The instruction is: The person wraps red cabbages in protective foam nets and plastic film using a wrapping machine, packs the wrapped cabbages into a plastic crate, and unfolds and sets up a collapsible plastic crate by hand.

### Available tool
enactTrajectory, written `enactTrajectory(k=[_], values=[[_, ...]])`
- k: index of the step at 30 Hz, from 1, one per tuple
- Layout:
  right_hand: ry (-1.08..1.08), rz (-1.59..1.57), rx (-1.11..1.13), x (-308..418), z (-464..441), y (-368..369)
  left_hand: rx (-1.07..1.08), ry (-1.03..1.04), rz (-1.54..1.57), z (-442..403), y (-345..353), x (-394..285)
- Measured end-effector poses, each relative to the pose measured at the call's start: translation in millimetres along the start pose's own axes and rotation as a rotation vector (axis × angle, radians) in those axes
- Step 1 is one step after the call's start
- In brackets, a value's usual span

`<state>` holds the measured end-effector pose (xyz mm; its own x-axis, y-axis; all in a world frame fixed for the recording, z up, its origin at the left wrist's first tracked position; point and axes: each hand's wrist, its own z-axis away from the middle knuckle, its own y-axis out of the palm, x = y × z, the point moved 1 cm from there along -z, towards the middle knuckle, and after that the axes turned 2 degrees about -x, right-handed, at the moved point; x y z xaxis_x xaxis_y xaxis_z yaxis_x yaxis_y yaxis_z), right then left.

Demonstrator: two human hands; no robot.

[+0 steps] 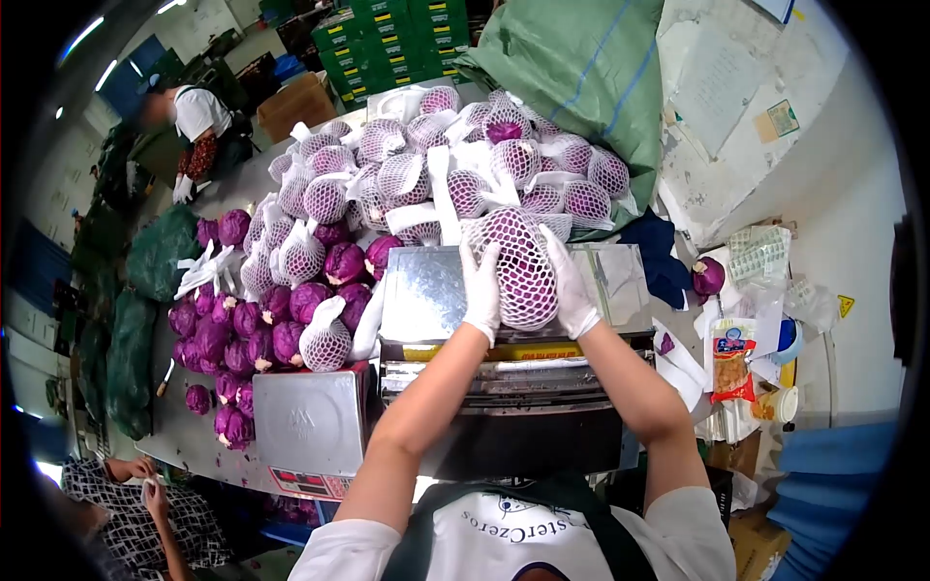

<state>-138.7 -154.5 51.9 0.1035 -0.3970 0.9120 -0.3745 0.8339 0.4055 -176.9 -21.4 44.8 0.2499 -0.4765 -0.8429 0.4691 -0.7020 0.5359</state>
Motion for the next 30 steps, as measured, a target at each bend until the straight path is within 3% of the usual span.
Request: enactTrajectory(k=[2,4,6,8,10,12,14,15,16,17,18,19,20,22,24,26,28,29,30], values=[[-0.020,-0.114,-0.065,-17.3,7.6,1.6,0.040,0.123,-0.381,-4.1,2.2,-23.9],[-0.004,-0.222,-0.148,-36.2,16.1,8.8,0.110,0.137,-0.293,-4.4,-0.9,-33.1],[0.000,0.277,-0.328,-48.6,19.2,4.3,0.090,0.118,-0.325,-15.5,-38.4,9.7],[-0.200,0.558,-0.260,-38.3,16.0,1.8,-0.002,-0.135,-0.017,-13.4,-55.0,17.4],[-0.267,0.657,-0.228,-31.7,12.8,3.3,-0.061,-0.174,-0.048,-13.2,-65.1,19.8],[-0.184,0.787,-0.190,-19.6,15.5,1.8,0.000,-0.160,-0.317,-14.6,-71.6,11.8],[-0.167,0.727,-0.150,-44.0,6.0,-23.2,0.109,-0.099,-0.710,2.3,-53.3,-41.5],[-0.181,0.713,-0.159,-26.9,11.5,-21.4,0.174,-0.042,-0.754,10.2,-54.6,-58.7],[-0.187,0.699,-0.171,0.9,23.5,-15.1,0.207,0.203,-0.890,-0.3,-85.3,-47.2],[-0.283,0.783,-0.127,19.5,31.8,-16.6,0.218,0.133,-0.952,16.3,-73.4,-91.1],[-0.384,0.865,-0.083,39.7,38.2,-20.6,0.296,0.337,-1.089,13.9,-92.8,-101.9],[-0.590,1.030,0.089,64.6,47.3,-20.5,0.438,0.426,-1.186,14.0,-106.0,-119.7],[-0.694,1.146,0.299,80.6,57.2,-26.7,0.645,0.642,-1.365,23.7,-109.1,-143.3],[-0.709,1.320,0.721,93.4,74.3,-38.7,1.180,0.784,-1.596,35.3,-118.5,-167.2],[-0.624,1.368,0.992,86.7,82.9,-43.7,1.487,0.794,-1.623,43.0,-127.4,-165.6],[-0.652,1.441,1.123,70.1,86.6,-47.3,1.608,0.764,-1.535,44.7,-133.3,-149.3],[-0.593,1.400,1.140,51.2,83.9,-46.9,1.676,0.925,-1.643,45.1,-135.0,-129.7],[-0.564,1.380,1.148,46.9,83.2,-46.3,1.631,0.752,-1.592,44.1,-132.3,-131.7],[-0.520,1.327,1.060,45.3,84.3,-46.6,1.551,0.725,-1.571,43.6,-138.4,-127.7]])
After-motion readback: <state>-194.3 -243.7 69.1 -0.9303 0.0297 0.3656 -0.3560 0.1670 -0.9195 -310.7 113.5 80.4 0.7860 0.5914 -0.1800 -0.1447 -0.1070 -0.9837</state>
